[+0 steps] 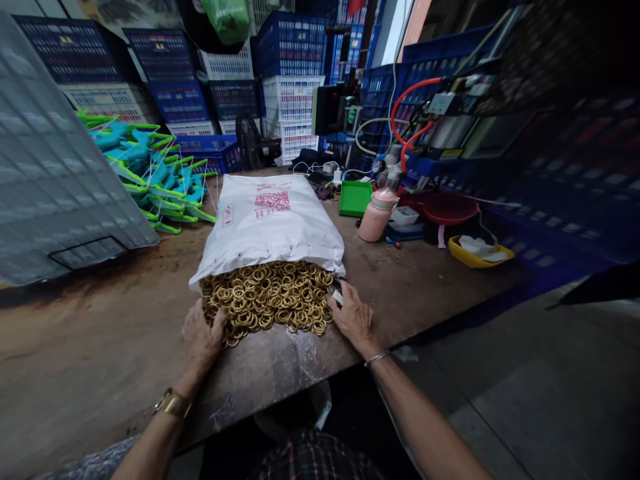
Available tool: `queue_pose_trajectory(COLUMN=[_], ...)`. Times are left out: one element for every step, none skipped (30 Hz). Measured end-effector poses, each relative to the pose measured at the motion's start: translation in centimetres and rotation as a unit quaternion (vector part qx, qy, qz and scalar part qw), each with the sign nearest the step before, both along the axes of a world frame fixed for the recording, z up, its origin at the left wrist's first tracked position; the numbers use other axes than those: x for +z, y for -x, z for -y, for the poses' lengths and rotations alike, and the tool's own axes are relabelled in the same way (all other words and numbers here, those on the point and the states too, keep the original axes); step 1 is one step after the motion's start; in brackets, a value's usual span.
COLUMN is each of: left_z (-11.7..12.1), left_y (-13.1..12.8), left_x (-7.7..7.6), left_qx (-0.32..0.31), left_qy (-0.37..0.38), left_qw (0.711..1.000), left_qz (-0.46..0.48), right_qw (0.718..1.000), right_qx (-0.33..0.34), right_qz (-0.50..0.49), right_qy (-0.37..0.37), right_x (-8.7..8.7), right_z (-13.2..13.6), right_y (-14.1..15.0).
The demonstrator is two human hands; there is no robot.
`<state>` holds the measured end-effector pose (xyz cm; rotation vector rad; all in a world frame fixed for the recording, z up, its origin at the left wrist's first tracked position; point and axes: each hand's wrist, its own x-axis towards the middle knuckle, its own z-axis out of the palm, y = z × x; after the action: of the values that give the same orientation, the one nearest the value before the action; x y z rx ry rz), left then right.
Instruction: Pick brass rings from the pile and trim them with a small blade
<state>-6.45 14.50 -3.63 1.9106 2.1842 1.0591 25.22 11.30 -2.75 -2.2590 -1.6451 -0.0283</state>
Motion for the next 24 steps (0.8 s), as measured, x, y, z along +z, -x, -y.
queue_pose_trajectory(left_z=[-0.1, -0.2, -0.2, -0.1, 0.0, 0.1, 0.3, 0.5, 0.7, 1.0, 1.2, 1.4, 1.6, 1.7, 1.8, 1.9, 1.9, 1.9, 1.9, 1.9, 1.8, 1.8, 1.8, 1.8], left_y=[-0.3, -0.4, -0.5, -0.6, -0.7, -0.9, -1.2, -1.6, -2.1, -2.6, -3.2, -3.7, -4.2, -4.6, -4.9, -5.2, -5.3, -5.4, -5.5, -5.5, -5.4, -5.4, -5.4, -5.4], left_x=[0.0, 0.0, -0.1, -0.1, -0.2, -0.2, -0.3, -0.4, -0.5, -0.6, -0.7, -0.9, -0.9, -1.0, -1.0, -1.1, -1.1, -1.1, -1.1, -1.1, -1.2, -1.3, -1.4, -1.4], left_qx=[-0.004, -0.007, -0.007, -0.003, 0.005, 0.014, 0.019, 0.023, 0.023, 0.020, 0.020, 0.020, 0.022, 0.024, 0.025, 0.026, 0.027, 0.028, 0.028, 0.027, 0.027, 0.028, 0.030, 0.031], left_qy=[0.013, 0.023, 0.031, 0.037, 0.040, 0.041, 0.039, 0.033, 0.023, 0.013, 0.004, -0.001, -0.003, -0.003, -0.004, -0.006, -0.009, -0.011, -0.013, -0.013, -0.013, -0.013, -0.014, -0.014], left_qw=[1.000, 1.000, 0.999, 0.999, 0.999, 0.999, 0.999, 0.999, 0.999, 0.999, 1.000, 1.000, 1.000, 1.000, 1.000, 1.000, 1.000, 1.000, 1.000, 1.000, 0.999, 0.999, 0.999, 0.999], left_qz=[-0.007, -0.012, -0.018, -0.023, -0.027, -0.029, -0.030, -0.029, -0.028, -0.026, -0.024, -0.020, -0.016, -0.011, -0.007, -0.004, -0.004, -0.005, -0.007, -0.010, -0.013, -0.014, -0.016, -0.017], right_qw=[1.000, 1.000, 1.000, 1.000, 0.999, 0.999, 0.999, 0.999, 0.999, 0.999, 0.998, 0.998, 0.998, 0.998, 0.997, 0.997, 0.997, 0.997, 0.997, 0.996, 0.995, 0.994, 0.993, 0.992], right_qx=[0.005, 0.011, 0.016, 0.021, 0.025, 0.030, 0.032, 0.036, 0.041, 0.047, 0.052, 0.057, 0.060, 0.062, 0.064, 0.067, 0.072, 0.076, 0.079, 0.086, 0.095, 0.105, 0.116, 0.127], right_qz=[0.002, 0.004, 0.006, 0.007, 0.008, 0.008, 0.008, 0.007, 0.006, 0.005, 0.004, 0.004, 0.003, 0.003, 0.003, 0.002, 0.002, 0.002, 0.002, 0.003, 0.003, 0.003, 0.004, 0.006], right_qy=[0.004, 0.008, 0.013, 0.017, 0.018, 0.018, 0.016, 0.016, 0.017, 0.020, 0.024, 0.027, 0.029, 0.031, 0.030, 0.029, 0.027, 0.024, 0.020, 0.016, 0.011, 0.007, 0.005, 0.005], right_x=[0.0, -0.1, -0.1, -0.2, -0.2, -0.2, -0.2, -0.1, -0.1, 0.0, 0.1, 0.2, 0.2, 0.2, 0.2, 0.2, 0.1, -0.1, -0.2, -0.4, -0.6, -0.7, -0.7, -0.6], right_z=[-0.1, -0.1, -0.1, -0.2, -0.2, -0.3, -0.3, -0.3, -0.4, -0.4, -0.5, -0.5, -0.5, -0.6, -0.7, -0.8, -1.0, -1.2, -1.4, -1.6, -1.9, -2.1, -2.3, -2.6], right_y=[0.5, 1.0, 1.5, 1.9, 2.4, 2.8, 3.3, 3.7, 4.1, 4.4, 4.7, 5.1, 5.3, 5.6, 5.8, 6.1, 6.3, 6.5, 6.8, 7.0, 7.3, 7.6, 7.9, 8.2])
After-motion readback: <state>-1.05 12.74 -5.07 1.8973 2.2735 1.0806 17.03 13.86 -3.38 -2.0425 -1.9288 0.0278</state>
